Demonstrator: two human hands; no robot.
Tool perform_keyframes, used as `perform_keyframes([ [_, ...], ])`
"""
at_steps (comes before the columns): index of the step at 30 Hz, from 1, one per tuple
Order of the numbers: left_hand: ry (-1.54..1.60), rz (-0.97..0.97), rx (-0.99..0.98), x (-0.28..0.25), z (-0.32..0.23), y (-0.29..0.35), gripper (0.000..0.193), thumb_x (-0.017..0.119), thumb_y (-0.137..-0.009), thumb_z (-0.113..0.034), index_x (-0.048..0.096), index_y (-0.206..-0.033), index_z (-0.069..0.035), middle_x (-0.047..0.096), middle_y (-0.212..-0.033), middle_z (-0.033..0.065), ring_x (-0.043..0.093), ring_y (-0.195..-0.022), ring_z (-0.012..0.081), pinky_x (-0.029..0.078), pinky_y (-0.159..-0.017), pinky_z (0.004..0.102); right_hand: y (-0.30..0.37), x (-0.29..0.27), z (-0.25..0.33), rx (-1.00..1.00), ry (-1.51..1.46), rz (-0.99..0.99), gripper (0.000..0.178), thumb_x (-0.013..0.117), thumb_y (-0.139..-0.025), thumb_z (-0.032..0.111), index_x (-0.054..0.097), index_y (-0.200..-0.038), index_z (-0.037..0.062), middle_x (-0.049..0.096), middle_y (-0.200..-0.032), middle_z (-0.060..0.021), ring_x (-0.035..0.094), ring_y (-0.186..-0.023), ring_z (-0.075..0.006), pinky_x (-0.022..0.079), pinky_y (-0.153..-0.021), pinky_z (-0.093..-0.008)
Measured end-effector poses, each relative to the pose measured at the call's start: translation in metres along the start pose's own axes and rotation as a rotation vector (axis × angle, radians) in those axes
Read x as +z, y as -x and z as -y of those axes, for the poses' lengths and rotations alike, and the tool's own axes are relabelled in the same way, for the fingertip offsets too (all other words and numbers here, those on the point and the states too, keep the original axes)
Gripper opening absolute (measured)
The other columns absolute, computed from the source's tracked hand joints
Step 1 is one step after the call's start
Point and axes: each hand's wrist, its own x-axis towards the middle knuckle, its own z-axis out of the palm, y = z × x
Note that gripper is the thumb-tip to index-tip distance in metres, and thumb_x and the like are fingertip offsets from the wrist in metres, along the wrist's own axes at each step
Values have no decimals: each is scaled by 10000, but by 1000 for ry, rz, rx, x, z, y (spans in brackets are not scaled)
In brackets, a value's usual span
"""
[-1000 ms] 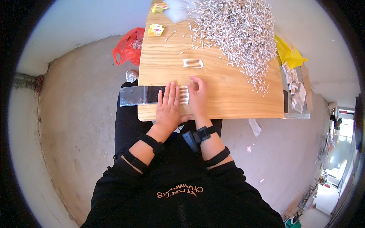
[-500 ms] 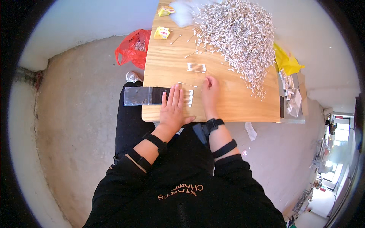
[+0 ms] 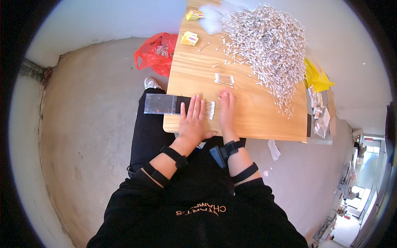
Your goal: Sorting cotton swabs into uniform rows and placing them into small plastic bags with packaging cards.
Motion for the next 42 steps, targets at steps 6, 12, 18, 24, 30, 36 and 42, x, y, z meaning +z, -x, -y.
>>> perform_keyframes([
  [6, -240, -25, -67, 12, 34, 7, 1094, 636, -702, -619, 197, -1472, 23, 137, -1560, 175, 74, -1460, 290, 24, -1138, 553, 34, 56, 13, -78, -53, 80, 366, 360, -1009, 221, 499, -1223, -41, 510, -1216, -179, 483, -1161, -263, 353, -1033, -364],
  [12, -233, 73, -99, -15, 38, 5, 1104, 619, -700, -655, 187, -1483, -7, 120, -1569, 143, 49, -1464, 258, 12, -1147, 528, 23, 60, 38, -39, 11, -67, 302, 495, -912, 136, 514, -1182, 3, 524, -1139, -182, 527, -1057, -282, 422, -917, -423],
  [18, -126, 131, -108, -19, 42, 7, 1125, 640, -686, -644, 175, -1484, -3, 102, -1572, 143, 27, -1465, 251, 1, -1148, 527, 19, 69, 51, -326, 742, -29, 419, 493, -872, 118, 458, -1265, -21, 468, -1211, -210, 426, -1171, -370, 342, -1006, -440],
  [24, -17, -64, -48, -24, 53, 11, 839, 679, -747, -411, 363, -1404, 4, 268, -1505, 170, 195, -1423, 308, 151, -1136, 512, 19, 71, 45, -427, 903, 64, 443, 522, -844, 119, 473, -1270, 7, 483, -1197, -184, 431, -1168, -349, 332, -1014, -427],
  [30, 39, -172, -243, -56, 77, 3, 260, 688, -708, -183, 601, -910, -44, 565, -955, 101, 551, -938, 275, 431, -801, 422, 16, 72, 43, -505, 898, 37, 329, 468, -867, 84, 533, -1181, 10, 508, -1135, -153, 453, -1123, -331, 348, -990, -421],
  [36, -169, -76, -320, -46, 79, -12, 227, 621, -760, -212, 628, -915, -47, 599, -920, 109, 595, -904, 275, 453, -782, 412, 19, 75, 45, -500, 897, 49, 311, 466, -867, 94, 548, -1156, 14, 514, -1107, -144, 466, -1097, -315, 349, -989, -412],
  [42, -179, 166, -277, -66, 80, -28, 201, 619, -735, -212, 678, -817, -38, 658, -894, 144, 653, -861, 301, 496, -752, 412, 17, 72, 44, -473, 849, 48, 319, 462, -863, 88, 544, -1163, 21, 511, -1123, -141, 457, -1117, -310, 338, -1003, -421],
])
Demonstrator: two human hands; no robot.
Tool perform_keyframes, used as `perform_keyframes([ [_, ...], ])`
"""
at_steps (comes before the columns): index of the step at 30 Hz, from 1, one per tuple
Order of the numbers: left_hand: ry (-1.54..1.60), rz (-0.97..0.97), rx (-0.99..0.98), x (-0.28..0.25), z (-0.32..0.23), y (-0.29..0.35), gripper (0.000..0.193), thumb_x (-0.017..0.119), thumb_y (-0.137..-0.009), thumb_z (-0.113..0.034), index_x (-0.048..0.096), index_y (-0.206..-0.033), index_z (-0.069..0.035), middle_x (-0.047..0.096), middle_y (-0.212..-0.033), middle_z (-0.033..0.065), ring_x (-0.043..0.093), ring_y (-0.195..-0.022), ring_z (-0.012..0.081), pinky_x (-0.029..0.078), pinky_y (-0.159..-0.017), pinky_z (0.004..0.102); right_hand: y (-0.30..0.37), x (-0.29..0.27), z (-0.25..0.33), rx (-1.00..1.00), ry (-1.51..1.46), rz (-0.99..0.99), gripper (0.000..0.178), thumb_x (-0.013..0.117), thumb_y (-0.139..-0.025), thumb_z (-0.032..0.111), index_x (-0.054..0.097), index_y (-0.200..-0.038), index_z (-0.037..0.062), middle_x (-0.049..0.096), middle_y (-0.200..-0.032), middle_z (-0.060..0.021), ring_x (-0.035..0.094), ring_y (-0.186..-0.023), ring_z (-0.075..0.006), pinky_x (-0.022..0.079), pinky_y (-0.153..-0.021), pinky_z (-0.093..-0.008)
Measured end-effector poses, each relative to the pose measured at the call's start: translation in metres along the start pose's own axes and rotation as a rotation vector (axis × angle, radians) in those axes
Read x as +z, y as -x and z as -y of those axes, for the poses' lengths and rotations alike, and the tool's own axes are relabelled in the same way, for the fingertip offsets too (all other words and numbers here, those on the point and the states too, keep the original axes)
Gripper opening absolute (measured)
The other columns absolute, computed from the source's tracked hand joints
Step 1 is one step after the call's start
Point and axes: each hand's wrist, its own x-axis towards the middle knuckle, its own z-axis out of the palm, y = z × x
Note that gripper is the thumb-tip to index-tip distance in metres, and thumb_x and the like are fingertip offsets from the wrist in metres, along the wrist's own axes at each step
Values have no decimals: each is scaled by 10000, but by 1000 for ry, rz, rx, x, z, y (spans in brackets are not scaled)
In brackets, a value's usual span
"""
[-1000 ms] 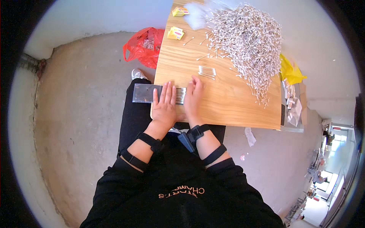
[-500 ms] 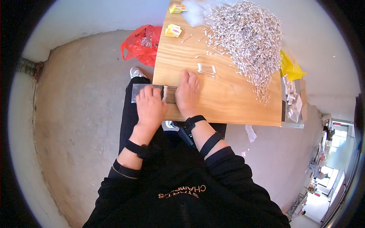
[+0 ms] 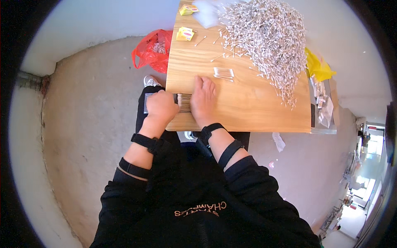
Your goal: Sorting cotton swabs into uniform rows and placing them into small plastic bags with packaging cards.
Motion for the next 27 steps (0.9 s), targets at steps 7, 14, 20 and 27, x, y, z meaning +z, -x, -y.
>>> perform_keyframes([
  [7, 213, -176, 40, 10, 11, 4, 150, 658, -682, -206, 643, -689, -57, 627, -756, 156, 637, -721, 319, 503, -670, 425, 1, 3, 6, -5, -10, 22, 334, 473, -852, 67, 541, -1178, 43, 507, -1117, -140, 462, -1093, -323, 354, -975, -421],
  [14, 179, -208, 51, 11, 11, 7, 122, 637, -704, -181, 629, -693, -61, 623, -757, 133, 629, -752, 314, 484, -714, 442, 0, 13, 22, -23, 40, 54, 327, 471, -859, 111, 560, -1163, 33, 523, -1094, -123, 478, -1092, -296, 383, -958, -403],
  [20, 280, -761, -56, 34, 43, 8, 346, 699, -790, -288, 607, -1042, -70, 610, -804, 134, 608, -764, 291, 460, -758, 414, -2, 14, 23, -5, 65, 67, 324, 466, -870, 111, 552, -1171, 24, 515, -1089, -132, 477, -1086, -300, 381, -954, -397],
  [27, 1393, -224, -408, 73, 78, -3, 307, 656, -897, -286, 634, -914, 20, 638, -798, 21, 557, -754, 75, 452, -664, 254, -6, 21, 44, -45, -23, 27, 318, 481, -858, 74, 548, -1165, 22, 505, -1098, -142, 469, -1088, -308, 372, -968, -407],
])
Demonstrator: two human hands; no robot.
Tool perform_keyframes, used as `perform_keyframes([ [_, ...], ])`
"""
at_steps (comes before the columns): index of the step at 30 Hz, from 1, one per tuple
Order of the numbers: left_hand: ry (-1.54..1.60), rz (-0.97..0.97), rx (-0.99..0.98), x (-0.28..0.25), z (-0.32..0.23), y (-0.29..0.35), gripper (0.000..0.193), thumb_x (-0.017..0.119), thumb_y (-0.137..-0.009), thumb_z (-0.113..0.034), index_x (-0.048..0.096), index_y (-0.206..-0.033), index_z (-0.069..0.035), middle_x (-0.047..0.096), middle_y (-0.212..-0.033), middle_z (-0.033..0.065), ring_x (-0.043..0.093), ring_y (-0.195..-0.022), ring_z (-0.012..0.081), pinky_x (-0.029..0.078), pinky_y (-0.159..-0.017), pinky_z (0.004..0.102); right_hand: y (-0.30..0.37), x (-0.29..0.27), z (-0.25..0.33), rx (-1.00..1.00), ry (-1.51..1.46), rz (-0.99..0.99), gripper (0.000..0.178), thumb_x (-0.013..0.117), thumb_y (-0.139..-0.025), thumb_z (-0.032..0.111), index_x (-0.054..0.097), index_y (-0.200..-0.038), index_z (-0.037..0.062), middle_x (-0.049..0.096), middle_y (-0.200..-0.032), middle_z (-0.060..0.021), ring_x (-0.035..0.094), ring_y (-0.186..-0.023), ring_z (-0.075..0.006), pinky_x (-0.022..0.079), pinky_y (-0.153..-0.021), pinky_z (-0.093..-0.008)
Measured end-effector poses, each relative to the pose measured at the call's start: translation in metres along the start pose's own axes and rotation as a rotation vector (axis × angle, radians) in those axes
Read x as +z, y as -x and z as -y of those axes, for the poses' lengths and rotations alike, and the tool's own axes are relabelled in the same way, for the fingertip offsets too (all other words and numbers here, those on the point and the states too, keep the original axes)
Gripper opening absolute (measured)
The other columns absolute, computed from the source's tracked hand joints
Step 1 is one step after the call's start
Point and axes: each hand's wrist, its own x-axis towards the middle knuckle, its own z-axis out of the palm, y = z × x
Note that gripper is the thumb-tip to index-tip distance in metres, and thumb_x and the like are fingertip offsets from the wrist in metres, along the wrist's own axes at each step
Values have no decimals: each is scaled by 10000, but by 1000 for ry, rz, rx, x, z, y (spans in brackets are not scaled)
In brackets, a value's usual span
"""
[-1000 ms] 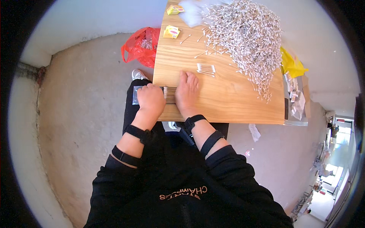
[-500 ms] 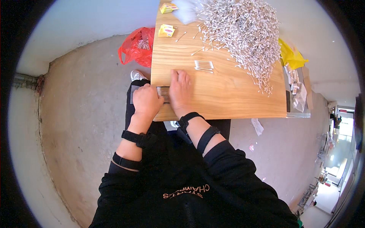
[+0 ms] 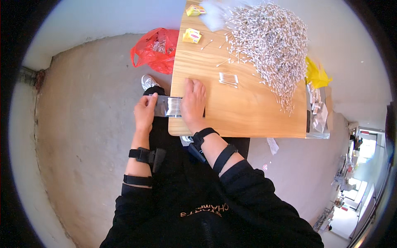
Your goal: Sorting cotton swabs into uniform rows and placing them into small plastic bags with packaging cards.
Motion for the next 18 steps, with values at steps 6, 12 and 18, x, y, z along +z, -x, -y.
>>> perform_keyframes([
  [6, 306, 98, -105, 15, -10, 8, 190, 636, -916, -240, 637, -876, -54, 632, -803, -15, 551, -686, 54, 445, -622, 223, 2, 0, 8, 22, -15, 17, 314, 484, -855, 62, 541, -1160, 13, 506, -1143, -151, 461, -1127, -320, 373, -987, -413],
  [12, 544, 53, -147, 17, 4, 12, 205, 670, -895, -232, 656, -920, -29, 643, -832, -12, 567, -721, 56, 446, -675, 213, 6, -2, 4, 184, -279, 11, 389, 459, -820, -19, 535, -1200, 16, 497, -1125, -170, 479, -1123, -334, 380, -994, -410],
  [18, 569, 56, -134, 18, 7, 9, 217, 670, -898, -254, 665, -882, -37, 611, -757, -40, 518, -664, 33, 423, -634, 206, 28, -3, -3, 581, -1263, -218, 428, 387, -1019, 287, 400, -1308, -29, 436, -1301, -141, 406, -1274, -234, 298, -1102, -345],
])
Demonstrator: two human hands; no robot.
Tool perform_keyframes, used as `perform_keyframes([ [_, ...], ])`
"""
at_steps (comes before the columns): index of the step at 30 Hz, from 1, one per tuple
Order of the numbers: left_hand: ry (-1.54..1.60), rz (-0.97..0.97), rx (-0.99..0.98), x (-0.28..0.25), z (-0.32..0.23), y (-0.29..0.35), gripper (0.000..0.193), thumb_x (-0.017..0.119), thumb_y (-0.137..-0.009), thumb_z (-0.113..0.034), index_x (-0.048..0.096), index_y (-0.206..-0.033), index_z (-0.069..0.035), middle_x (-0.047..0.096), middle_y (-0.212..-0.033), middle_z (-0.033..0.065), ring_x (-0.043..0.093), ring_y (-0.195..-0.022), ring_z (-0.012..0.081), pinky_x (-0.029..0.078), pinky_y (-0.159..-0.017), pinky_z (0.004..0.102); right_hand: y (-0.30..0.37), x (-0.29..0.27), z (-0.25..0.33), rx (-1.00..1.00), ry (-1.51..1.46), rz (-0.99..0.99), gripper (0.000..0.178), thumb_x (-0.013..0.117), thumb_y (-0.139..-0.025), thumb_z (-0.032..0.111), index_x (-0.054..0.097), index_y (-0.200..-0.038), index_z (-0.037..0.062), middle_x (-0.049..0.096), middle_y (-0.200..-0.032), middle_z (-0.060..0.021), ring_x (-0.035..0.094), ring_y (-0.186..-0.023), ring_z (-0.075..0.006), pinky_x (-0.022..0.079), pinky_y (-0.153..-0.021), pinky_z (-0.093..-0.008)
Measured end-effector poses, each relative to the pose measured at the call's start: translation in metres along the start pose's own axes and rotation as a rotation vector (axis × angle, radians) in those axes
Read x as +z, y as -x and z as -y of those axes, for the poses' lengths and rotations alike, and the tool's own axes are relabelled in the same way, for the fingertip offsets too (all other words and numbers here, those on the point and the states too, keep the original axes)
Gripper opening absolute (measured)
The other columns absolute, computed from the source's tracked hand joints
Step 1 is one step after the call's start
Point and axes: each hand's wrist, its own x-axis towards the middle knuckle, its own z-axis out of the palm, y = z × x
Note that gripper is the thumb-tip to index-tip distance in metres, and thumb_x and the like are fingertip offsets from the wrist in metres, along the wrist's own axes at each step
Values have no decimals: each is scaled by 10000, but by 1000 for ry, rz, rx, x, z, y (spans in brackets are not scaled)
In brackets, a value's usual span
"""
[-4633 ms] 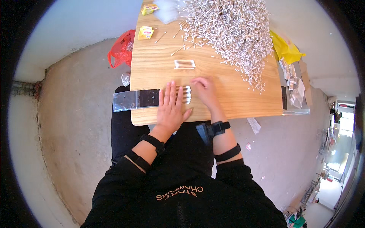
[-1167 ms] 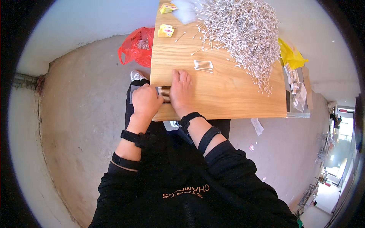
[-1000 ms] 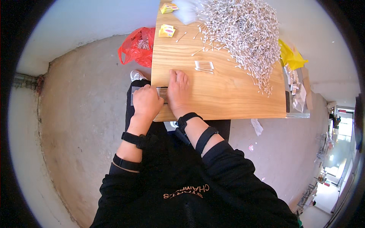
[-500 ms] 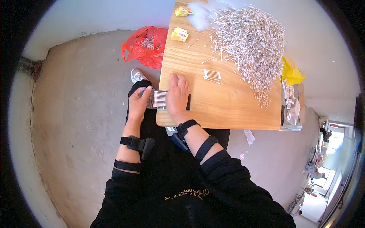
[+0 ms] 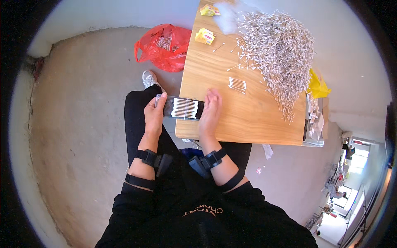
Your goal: Sorting cotton swabs into uniform rows and placing them into small plastic bags with packaging cards.
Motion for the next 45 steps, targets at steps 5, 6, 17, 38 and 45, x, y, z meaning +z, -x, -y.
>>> perform_keyframes([
  [5, -119, -152, 155, 11, 8, -1, 254, 680, -888, -234, 662, -850, 17, 585, -711, -43, 486, -636, 23, 407, -567, 210, 10, 15, -7, -6, 80, 76, 510, 356, -1026, 342, 327, -1362, -41, 405, -1357, -171, 363, -1323, -251, 239, -1142, -362],
  [6, -116, -155, 154, 12, 8, -1, 254, 680, -888, -234, 662, -850, 17, 585, -711, -43, 486, -636, 23, 407, -567, 210, 10, 19, -6, -16, 157, 100, 512, 348, -1027, 339, 325, -1364, -46, 395, -1372, -182, 357, -1329, -256, 231, -1146, -368],
  [17, -340, -220, 241, 8, 7, 5, 245, 680, -876, -190, 640, -830, 47, 598, -700, -5, 497, -663, 55, 440, -602, 253, 10, 17, -2, 9, 256, 300, 419, 435, -992, 220, 391, -1334, -18, 448, -1303, -176, 423, -1255, -267, 319, -1062, -375],
  [38, 365, 3, -135, -7, -9, -17, 569, 333, -971, -563, 585, -1035, -56, 569, -858, 30, 544, -811, 133, 440, -774, 259, -249, 31, 0, -45, 951, 86, 423, 740, -798, 188, 578, -1097, -64, 658, -911, -126, 622, -738, -153, 493, -642, -273],
  [45, 399, 61, -145, -10, -8, -14, 568, 346, -969, -561, 582, -1054, -51, 591, -892, 48, 558, -844, 142, 442, -805, 270, -182, 15, 42, 251, 605, 154, 298, 635, -866, 75, 580, -1155, 31, 617, -781, -63, 533, -601, -90, 369, -494, -234],
])
